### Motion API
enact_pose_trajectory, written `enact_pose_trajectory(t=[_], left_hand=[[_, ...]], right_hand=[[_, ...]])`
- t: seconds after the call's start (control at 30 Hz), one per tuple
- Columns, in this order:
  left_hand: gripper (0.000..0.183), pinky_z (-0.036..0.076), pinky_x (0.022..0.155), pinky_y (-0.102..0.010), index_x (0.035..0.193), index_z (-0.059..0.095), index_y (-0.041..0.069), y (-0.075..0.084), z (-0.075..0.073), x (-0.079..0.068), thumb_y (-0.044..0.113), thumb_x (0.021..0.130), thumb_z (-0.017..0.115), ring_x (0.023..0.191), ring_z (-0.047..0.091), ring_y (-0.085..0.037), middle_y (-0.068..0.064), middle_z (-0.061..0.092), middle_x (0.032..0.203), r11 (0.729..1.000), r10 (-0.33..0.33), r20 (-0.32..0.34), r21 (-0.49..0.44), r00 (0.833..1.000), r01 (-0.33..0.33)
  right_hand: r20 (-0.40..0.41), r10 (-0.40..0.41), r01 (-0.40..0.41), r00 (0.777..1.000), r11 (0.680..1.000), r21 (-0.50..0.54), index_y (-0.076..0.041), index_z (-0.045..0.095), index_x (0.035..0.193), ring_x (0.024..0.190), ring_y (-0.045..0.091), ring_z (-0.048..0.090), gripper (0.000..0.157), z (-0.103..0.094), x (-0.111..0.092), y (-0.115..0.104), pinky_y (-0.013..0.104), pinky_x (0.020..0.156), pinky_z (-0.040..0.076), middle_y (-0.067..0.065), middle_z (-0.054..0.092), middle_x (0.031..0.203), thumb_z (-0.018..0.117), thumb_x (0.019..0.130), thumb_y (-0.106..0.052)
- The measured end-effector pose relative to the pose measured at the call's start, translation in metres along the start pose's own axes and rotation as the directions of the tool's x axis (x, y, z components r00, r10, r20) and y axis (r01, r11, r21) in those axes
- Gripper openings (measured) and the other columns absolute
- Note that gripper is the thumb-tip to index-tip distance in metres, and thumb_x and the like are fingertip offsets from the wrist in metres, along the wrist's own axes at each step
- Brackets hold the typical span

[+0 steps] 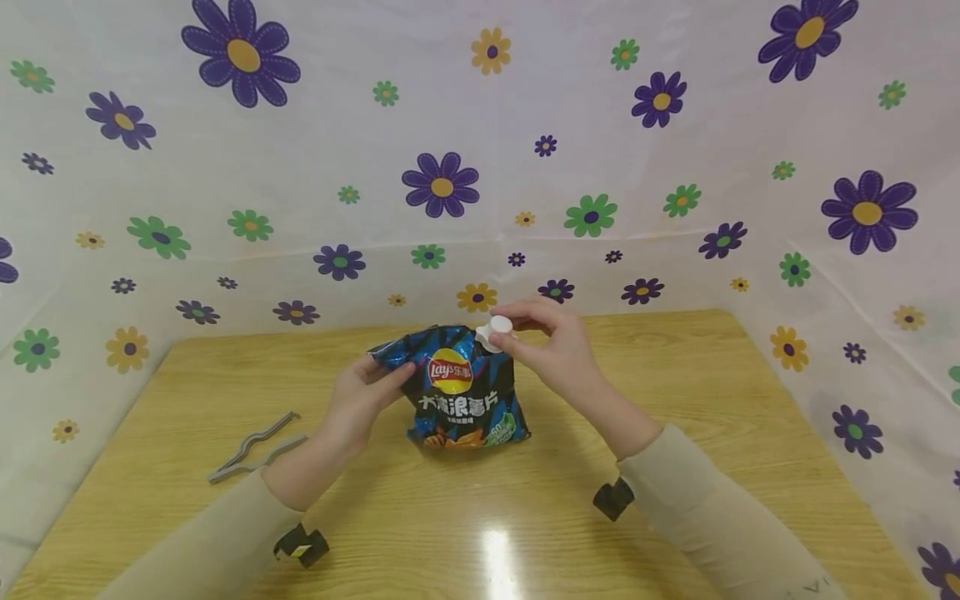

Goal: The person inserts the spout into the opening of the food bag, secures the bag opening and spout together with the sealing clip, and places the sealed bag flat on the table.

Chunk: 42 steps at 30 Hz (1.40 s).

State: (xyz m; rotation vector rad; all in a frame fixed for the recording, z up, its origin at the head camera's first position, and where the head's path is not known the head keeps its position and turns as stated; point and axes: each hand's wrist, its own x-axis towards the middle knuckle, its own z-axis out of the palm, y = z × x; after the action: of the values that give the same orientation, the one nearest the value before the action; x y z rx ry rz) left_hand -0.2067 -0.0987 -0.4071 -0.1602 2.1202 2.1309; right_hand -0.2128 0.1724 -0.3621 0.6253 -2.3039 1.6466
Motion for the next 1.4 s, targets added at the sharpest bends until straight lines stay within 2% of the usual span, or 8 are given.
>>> enact_pose_trajectory(t=[0.33,0.63,0.97,1.17,1.4], left_hand=[[0.036,0.062,0.095,-0.022,0.136,0.064,-0.005,-0.001,0.001,0.000,0.007,0.102,0.070,0.103,0.071,-0.008,-0.023,0.070,0.135,1.000,0.005,-0.008,-0.004,1.000,-0.005],[0.035,0.062,0.095,-0.022,0.135,0.065,-0.004,-0.001,0.001,0.001,0.007,0.102,0.071,0.101,0.071,-0.006,-0.020,0.072,0.132,1.000,0.003,-0.023,-0.007,1.000,-0.003],[0.034,0.062,0.096,-0.024,0.133,0.065,-0.004,-0.001,0.002,0.001,0.007,0.101,0.072,0.100,0.070,-0.006,-0.015,0.073,0.126,1.000,-0.005,-0.029,-0.014,1.000,0.005],[0.032,0.062,0.091,-0.020,0.131,0.065,-0.004,-0.001,0.001,0.002,0.006,0.101,0.072,0.098,0.069,-0.006,-0.009,0.074,0.120,1.000,-0.006,-0.028,-0.022,1.000,0.005],[0.032,0.061,0.089,-0.018,0.130,0.065,-0.004,-0.002,0.001,0.003,0.007,0.101,0.072,0.097,0.069,-0.005,-0.007,0.073,0.117,1.000,-0.013,-0.026,-0.021,1.000,0.013]], right_hand=[[-0.010,0.045,-0.046,0.999,0.998,-0.050,-0.001,0.078,0.119,0.098,0.007,0.064,0.025,0.005,0.000,-0.004,0.017,0.088,0.055,0.015,0.072,0.109,0.080,0.093,-0.002],[-0.020,0.033,-0.033,0.999,0.999,-0.039,0.003,0.076,0.118,0.097,0.007,0.061,0.027,0.009,0.000,-0.004,0.014,0.092,0.054,0.015,0.069,0.104,0.081,0.091,0.002],[-0.013,0.061,-0.061,0.998,0.998,0.009,0.006,0.073,0.118,0.099,0.004,0.065,0.028,0.011,0.000,-0.002,0.025,0.100,0.059,0.021,0.071,0.115,0.080,0.092,0.003],[-0.013,0.083,-0.083,0.996,0.996,0.044,0.006,0.072,0.120,0.099,0.003,0.067,0.029,0.011,0.001,0.001,0.018,0.098,0.058,0.023,0.072,0.118,0.079,0.093,0.004],[-0.005,0.098,-0.097,0.995,0.994,0.053,0.005,0.073,0.119,0.099,0.005,0.067,0.028,0.011,0.001,0.002,0.020,0.097,0.060,0.022,0.072,0.119,0.080,0.092,0.003]])
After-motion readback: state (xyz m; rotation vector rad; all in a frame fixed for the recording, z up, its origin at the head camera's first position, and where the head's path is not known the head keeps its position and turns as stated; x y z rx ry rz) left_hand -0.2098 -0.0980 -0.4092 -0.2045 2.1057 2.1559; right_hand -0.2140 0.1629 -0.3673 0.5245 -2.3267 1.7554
